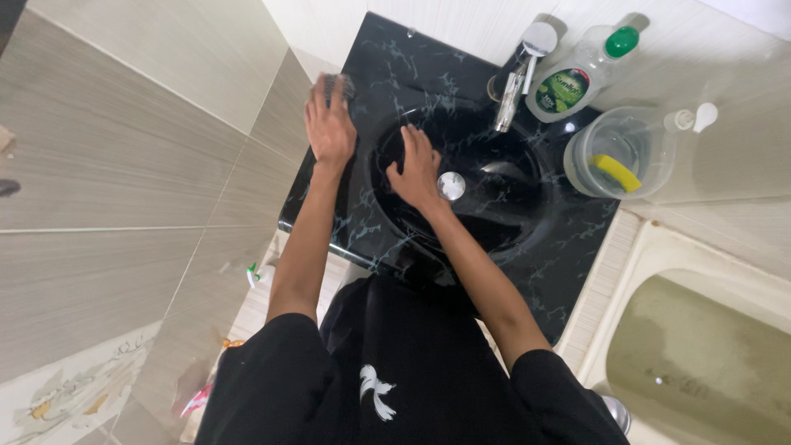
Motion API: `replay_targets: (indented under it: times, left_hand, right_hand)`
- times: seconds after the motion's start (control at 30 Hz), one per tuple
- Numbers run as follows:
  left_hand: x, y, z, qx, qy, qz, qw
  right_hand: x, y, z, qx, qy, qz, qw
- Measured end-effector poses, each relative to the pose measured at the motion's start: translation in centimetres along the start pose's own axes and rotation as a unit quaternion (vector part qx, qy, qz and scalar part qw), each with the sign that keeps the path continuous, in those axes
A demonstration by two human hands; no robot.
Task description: The person cleans the bathroom sink and surrounding marble countertop by hand using a scouring pad and liquid soap, rinsing both the surface and the tools with water from the faucet.
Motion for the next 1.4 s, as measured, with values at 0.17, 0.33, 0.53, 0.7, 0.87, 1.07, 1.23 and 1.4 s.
replay_targets:
  times: [0.17,0.33,0.53,0.7,0.87,1.07,1.23,1.4]
  left_hand:
    - [-0.2,-2.5,1.4,0.196,-0.028,-0.120,0.973]
    - [-1.2,-3.2,0.4,0.085,-0.045,-0.030,0.995]
    - [-1.9,-4.2,1.1,0.161,-0.042,-0.110,0.980]
    - [-3.0,-4.4,-0.4,0.042,-0.038,0.026,0.998]
    - [-3.0,-5.8,0.6,0.170,-0.035,-0.111,0.978]
    - [-3.5,-5.8,-1.6,0.089,-0.013,0.016,0.996]
    - [-5.4,-6.8,-1.1,0.176,-0.082,-0.122,0.973]
    - [-6.7,-5.8,-1.3,-0.022,-0.040,-0.055,0.997]
  right_hand:
    - [1.1,-3.1,-3.5,-0.047,0.058,0.014,0.997]
    - [1.4,-5.7,-5.5,-0.071,0.037,-0.070,0.994]
    - [0.8,-5.6,-6.3,-0.074,0.013,-0.076,0.994]
    - [0.7,-5.6,-6.4,-0.078,-0.009,-0.067,0.995]
    - [0.3,-5.5,-6.7,-0.065,-0.005,-0.074,0.995]
    - [-0.3,-5.6,-7.4,-0.044,-0.006,-0.061,0.997]
    - [-0.3,-5.6,-7.7,-0.033,-0.032,-0.045,0.998]
    - [-0.5,-6.5,-7.7,-0.029,-0.069,0.003,0.997]
Point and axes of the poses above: each hand's wrist, its own y-axis towards the middle knuckle, its own x-axis out of the palm, z = x × y, the point moved 2 cm from there along y, towards the middle knuckle, and after that the axes turned 11 degrees about -y, right-handed, at the moved point
